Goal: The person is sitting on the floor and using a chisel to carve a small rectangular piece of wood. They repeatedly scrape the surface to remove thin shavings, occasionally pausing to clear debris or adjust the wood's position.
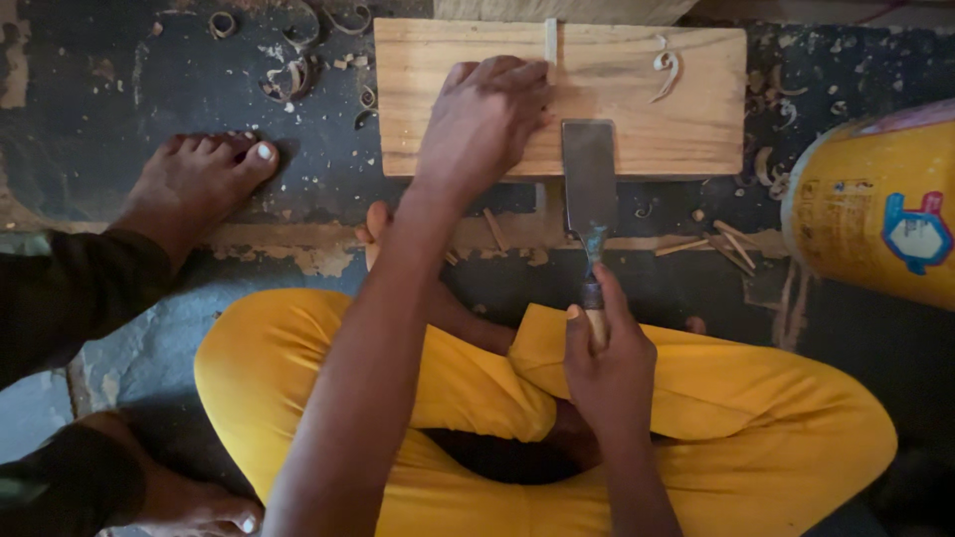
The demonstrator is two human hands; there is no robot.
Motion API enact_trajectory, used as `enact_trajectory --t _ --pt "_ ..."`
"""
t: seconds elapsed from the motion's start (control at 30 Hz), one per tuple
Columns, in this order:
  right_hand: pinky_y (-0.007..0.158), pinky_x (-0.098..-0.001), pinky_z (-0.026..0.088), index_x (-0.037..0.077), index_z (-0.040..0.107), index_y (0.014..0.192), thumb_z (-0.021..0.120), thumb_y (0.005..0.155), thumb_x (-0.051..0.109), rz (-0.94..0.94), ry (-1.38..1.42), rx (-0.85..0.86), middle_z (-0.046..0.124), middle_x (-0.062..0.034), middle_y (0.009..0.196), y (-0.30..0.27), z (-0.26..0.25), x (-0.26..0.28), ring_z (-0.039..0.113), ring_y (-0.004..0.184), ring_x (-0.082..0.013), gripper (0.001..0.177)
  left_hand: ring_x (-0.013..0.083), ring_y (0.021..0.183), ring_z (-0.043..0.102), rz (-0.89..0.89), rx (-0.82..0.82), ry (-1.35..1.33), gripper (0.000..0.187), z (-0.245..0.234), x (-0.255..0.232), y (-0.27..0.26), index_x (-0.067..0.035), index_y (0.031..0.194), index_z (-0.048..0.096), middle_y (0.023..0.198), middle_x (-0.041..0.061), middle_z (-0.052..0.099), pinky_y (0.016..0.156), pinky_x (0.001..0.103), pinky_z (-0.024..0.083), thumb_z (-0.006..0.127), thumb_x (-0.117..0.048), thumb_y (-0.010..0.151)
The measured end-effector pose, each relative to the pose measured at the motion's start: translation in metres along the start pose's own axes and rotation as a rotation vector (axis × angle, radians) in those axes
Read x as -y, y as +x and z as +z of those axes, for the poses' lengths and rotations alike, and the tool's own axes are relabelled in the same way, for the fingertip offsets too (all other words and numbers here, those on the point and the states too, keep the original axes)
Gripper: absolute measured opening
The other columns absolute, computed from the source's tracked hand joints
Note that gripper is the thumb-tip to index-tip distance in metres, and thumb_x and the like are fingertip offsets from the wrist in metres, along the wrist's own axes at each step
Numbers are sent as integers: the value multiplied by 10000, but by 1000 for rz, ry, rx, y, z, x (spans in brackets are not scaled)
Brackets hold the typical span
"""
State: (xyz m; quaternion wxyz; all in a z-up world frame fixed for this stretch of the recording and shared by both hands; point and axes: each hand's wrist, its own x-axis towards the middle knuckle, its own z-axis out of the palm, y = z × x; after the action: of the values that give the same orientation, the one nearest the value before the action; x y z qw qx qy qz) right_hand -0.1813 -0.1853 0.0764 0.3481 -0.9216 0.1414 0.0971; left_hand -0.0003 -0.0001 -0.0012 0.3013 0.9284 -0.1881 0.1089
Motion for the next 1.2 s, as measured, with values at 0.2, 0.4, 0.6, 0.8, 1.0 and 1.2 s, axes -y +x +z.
enact_trajectory --t 0.2,0.4,0.6,0.8,1.0,1.2 --pt "667 -340 552 55 590 1412 645 972 196 -114 53 -21 735 -194 938 -6 2 -2 729 753 -209 465 270 1353 521 -28 -9 144 262 4 0 -4 -214 1144 795 1378 -6 656 1150 507 357 654 -130 940" --pt "656 -347 543 63 609 1407 657 959 180 -73 19 21 723 -196 879 -6 0 8 699 681 -230 465 303 1351 517 -133 -122 73 362 20 -9 -3 -206 1133 819 1351 46 658 1183 549 296 618 -61 870" --pt "733 -355 571 20 599 1402 661 963 130 -230 21 -37 733 -256 1060 -7 0 8 758 926 -292 457 312 1331 563 -200 -210 59 291 27 -20 -4 -182 1084 818 1317 61 690 1210 543 312 636 -94 874" --pt "731 -380 576 10 587 1402 654 953 137 -153 7 29 740 -253 1052 -5 -2 13 771 917 -312 471 321 1350 549 -228 -210 75 364 31 -23 -4 -196 1101 819 1338 71 680 1222 548 294 592 -57 853" --pt "736 -365 582 -6 603 1386 637 980 135 -220 23 -13 743 -257 1051 -6 -2 13 777 929 -302 431 320 1362 547 -235 -210 71 364 30 -24 -5 -193 1109 817 1346 74 680 1232 542 287 585 -60 861" --pt "641 -353 564 6 607 1390 636 960 145 -138 12 17 751 -213 918 -6 -2 14 769 747 -253 452 312 1361 548 -231 -220 77 355 31 -23 -5 -193 1119 815 1344 71 683 1232 543 285 587 -62 881"
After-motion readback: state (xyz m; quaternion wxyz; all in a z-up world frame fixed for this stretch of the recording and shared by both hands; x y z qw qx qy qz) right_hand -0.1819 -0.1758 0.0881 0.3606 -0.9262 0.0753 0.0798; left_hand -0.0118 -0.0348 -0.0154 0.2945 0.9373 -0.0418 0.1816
